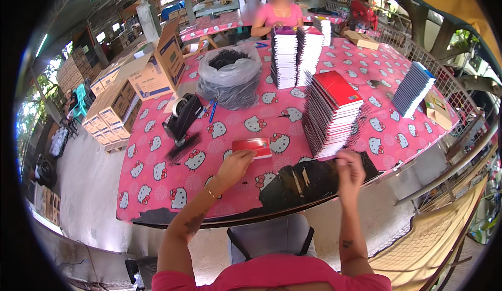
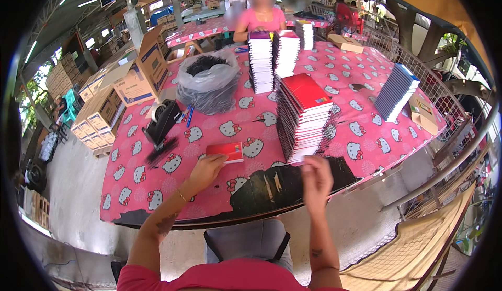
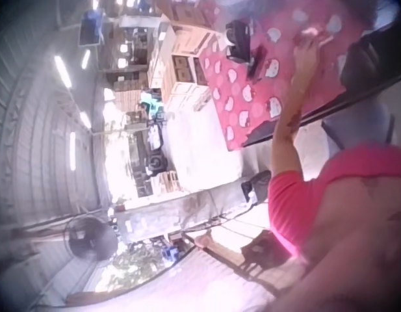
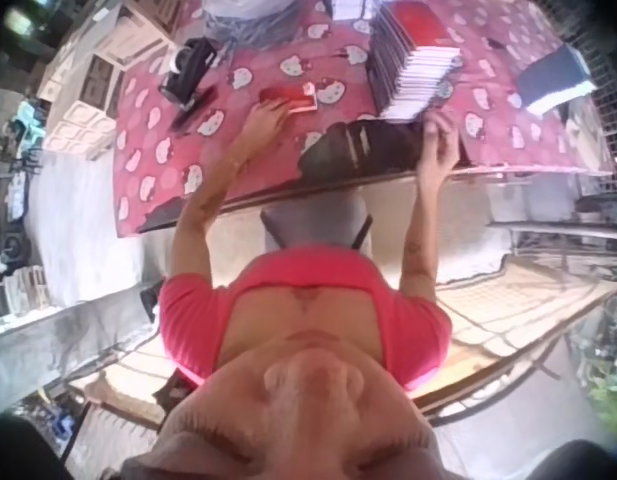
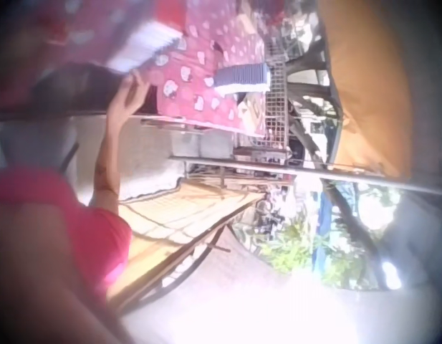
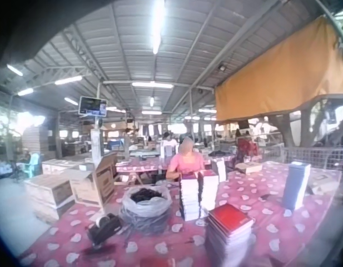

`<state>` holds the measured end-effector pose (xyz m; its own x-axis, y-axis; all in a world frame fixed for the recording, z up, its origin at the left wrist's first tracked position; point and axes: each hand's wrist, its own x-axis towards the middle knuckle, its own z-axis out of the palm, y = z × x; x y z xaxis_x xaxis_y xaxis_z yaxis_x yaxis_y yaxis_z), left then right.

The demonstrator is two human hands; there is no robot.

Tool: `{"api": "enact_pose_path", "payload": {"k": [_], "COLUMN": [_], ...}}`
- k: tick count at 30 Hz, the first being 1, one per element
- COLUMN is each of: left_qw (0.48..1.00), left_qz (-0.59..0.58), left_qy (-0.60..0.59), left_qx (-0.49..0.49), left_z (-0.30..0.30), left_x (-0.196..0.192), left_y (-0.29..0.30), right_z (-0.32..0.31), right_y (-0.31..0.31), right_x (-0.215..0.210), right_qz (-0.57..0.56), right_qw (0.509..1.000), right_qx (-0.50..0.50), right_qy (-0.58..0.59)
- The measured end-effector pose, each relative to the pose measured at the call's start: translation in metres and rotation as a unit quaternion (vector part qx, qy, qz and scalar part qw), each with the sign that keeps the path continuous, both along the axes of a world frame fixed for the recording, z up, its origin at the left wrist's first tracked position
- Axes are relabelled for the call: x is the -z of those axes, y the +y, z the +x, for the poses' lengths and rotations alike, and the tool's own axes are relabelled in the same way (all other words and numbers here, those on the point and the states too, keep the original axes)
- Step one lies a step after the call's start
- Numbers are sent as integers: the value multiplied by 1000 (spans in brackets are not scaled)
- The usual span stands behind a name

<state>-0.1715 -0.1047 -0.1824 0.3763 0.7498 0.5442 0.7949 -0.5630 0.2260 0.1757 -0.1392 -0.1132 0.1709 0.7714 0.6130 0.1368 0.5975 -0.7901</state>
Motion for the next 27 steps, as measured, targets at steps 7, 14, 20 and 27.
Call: {"api": "enact_pose_path", "payload": {"k": [7, 14, 20, 27], "left_qw": [996, 967, 931, 960], "left_qz": [-40, 62, 21, 16], "left_qy": [64, -2, 123, -117], "left_qx": [51, -249, -344, -254], "left_z": [51, -102, -166, -67], "left_x": [-46, -21, 14, -17], "left_y": [-33, 8, 9, -28], "right_z": [-88, -76, -86, -90], "right_y": [19, 16, 12, 18], "right_x": [66, 95, 91, 86], "right_qz": [-91, -202, -239, -239], "right_qw": [972, 951, 930, 918], "right_qx": [-208, -233, -279, -314], "right_qy": [-65, -35, 25, -43]}}
